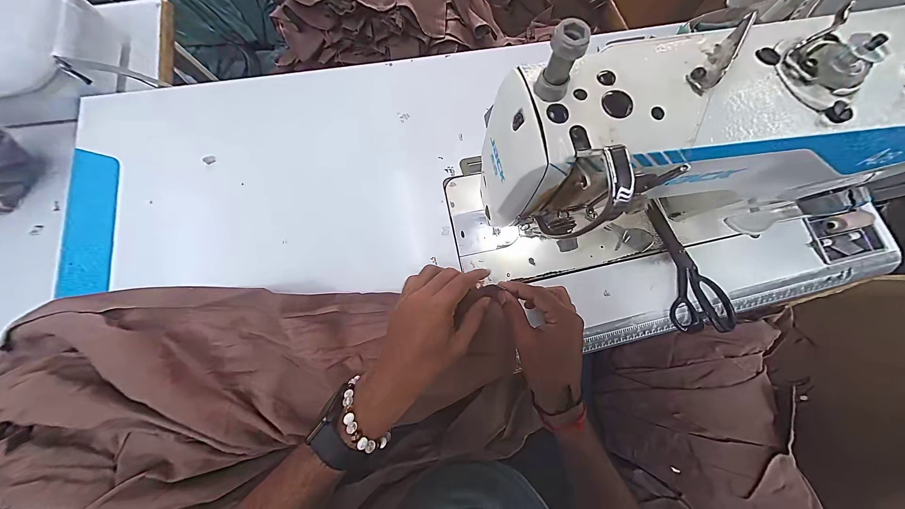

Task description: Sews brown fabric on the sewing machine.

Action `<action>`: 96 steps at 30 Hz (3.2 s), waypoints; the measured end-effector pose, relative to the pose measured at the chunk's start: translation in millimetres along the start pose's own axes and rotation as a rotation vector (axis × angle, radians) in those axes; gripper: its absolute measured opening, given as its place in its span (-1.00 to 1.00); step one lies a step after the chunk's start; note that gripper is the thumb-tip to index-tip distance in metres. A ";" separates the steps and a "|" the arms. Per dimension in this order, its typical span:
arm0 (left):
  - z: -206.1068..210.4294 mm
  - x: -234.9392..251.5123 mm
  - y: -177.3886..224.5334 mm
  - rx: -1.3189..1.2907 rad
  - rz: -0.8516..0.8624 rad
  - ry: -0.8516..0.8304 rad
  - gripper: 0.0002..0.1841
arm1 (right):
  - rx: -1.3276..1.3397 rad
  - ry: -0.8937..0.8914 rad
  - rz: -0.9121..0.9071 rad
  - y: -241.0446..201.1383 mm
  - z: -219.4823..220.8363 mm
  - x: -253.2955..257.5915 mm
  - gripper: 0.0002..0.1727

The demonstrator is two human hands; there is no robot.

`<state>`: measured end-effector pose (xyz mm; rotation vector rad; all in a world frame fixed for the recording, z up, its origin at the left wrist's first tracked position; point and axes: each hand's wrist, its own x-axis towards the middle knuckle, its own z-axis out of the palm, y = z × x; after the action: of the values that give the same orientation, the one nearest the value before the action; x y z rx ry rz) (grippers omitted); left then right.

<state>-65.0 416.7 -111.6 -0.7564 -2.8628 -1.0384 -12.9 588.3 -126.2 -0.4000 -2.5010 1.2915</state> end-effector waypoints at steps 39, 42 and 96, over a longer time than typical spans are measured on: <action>-3.1 21.5 16.5 -0.070 -0.110 0.030 -0.72 | -0.428 0.198 -0.364 -15.0 3.8 5.6 -0.85; -1.4 27.7 12.8 -0.121 -0.155 0.026 -0.76 | -0.365 0.143 -0.328 -15.8 3.3 5.3 -0.81; 17.2 53.3 -47.5 0.399 0.435 0.044 -0.59 | -0.713 0.021 -0.290 -3.3 19.5 17.1 -0.54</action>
<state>-130.3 418.9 -145.0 -1.2096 -2.5595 -0.4101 -36.4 578.4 -131.9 -0.1774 -2.7985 0.2606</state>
